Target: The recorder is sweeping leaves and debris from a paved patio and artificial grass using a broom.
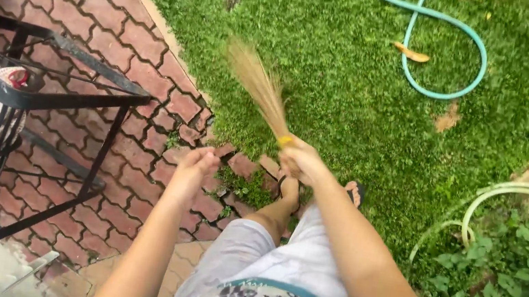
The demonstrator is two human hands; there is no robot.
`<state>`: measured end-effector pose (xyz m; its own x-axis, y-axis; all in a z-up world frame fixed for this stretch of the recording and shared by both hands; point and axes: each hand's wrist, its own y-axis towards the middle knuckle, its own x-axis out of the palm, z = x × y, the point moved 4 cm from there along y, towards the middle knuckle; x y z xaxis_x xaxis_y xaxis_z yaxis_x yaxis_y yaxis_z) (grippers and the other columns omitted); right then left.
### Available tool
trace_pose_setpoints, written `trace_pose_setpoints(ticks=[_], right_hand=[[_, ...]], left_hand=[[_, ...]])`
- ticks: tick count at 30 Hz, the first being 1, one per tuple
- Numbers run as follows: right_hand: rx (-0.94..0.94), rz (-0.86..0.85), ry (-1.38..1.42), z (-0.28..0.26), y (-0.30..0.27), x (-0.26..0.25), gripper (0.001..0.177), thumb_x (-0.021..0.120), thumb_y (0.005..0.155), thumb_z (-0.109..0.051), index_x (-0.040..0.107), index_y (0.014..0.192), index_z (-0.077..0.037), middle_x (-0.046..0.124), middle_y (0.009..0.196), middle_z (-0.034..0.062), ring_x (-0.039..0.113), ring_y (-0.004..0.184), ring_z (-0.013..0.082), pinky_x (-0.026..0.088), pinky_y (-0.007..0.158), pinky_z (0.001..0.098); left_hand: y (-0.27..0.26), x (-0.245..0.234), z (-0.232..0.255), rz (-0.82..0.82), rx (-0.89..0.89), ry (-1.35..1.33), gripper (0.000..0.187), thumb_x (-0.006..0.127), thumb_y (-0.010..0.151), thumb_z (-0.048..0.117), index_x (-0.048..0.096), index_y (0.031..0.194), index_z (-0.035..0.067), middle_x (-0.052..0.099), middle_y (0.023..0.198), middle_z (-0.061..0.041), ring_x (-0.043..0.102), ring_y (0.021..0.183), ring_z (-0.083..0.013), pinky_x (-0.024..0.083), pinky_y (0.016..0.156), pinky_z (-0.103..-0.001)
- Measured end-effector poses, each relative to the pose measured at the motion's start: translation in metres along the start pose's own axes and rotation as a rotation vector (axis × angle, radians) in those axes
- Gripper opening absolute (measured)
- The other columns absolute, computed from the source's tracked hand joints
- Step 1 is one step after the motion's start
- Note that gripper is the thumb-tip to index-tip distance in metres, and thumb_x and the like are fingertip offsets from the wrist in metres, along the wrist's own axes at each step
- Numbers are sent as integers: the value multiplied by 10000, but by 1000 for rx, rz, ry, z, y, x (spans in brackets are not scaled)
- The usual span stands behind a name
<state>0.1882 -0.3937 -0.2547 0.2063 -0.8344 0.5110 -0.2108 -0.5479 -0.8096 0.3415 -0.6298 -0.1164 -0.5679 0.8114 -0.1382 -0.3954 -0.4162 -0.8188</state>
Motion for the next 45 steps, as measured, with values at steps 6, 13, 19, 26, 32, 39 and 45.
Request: trace_pose_setpoints(ticks=[6, 13, 19, 26, 32, 39, 45], right_hand=[[-218, 442, 75, -21, -31, -72, 745, 620, 747, 62, 537, 1419, -248, 604, 789, 74, 566, 492, 173, 498, 418, 331], [-163, 10, -541, -84, -5, 12, 863, 703, 742, 61, 462, 1529, -199, 686, 880, 52, 621, 607, 152, 513, 519, 275], [-323, 170, -221, -24, 4, -23, 860, 664, 781, 47, 371, 1562, -163, 725, 1046, 9, 731, 782, 105, 603, 667, 240], [-178, -116, -539, -58, 2, -3, 696, 705, 791, 43, 484, 1446, -28, 635, 926, 109, 615, 657, 190, 473, 583, 307], [-268, 275, -209, -39, 28, -15, 743, 692, 772, 34, 461, 1473, -48, 636, 959, 54, 633, 682, 158, 541, 570, 327], [-381, -8, -619, -90, 16, 6, 815, 691, 763, 11, 408, 1504, -176, 693, 905, 28, 607, 609, 126, 518, 545, 296], [6, 326, -191, 4, 31, 18, 699, 639, 797, -9, 444, 1468, 17, 590, 880, 203, 590, 499, 227, 462, 404, 387]], left_hand=[[10, 30, -2, -34, -92, 83, 449, 576, 999, 319, 573, 1410, 138, 699, 1177, -6, 624, 1038, -142, 494, 862, -337], [25, 80, 21, -90, -82, 62, 433, 573, 1006, 301, 601, 1407, 139, 693, 1193, -13, 607, 1031, -158, 471, 857, -328], [22, 71, 44, 11, -9, -70, 449, 603, 989, 300, 589, 1393, 106, 714, 1217, -32, 632, 1082, -162, 492, 937, -357], [16, 80, 47, 33, -98, -21, 453, 564, 1000, 342, 579, 1398, 124, 718, 1213, -11, 642, 1083, -163, 484, 928, -371], [26, 70, 31, 14, -92, -24, 465, 567, 996, 351, 567, 1408, 136, 715, 1202, 0, 652, 1073, -158, 480, 921, -365], [23, 75, 42, 17, -68, -101, 429, 583, 991, 322, 600, 1379, 140, 714, 1170, -10, 637, 1040, -147, 477, 925, -358], [11, 61, 36, 34, -67, -58, 416, 568, 1006, 328, 582, 1374, 136, 722, 1195, 8, 631, 1043, -124, 475, 922, -334]])
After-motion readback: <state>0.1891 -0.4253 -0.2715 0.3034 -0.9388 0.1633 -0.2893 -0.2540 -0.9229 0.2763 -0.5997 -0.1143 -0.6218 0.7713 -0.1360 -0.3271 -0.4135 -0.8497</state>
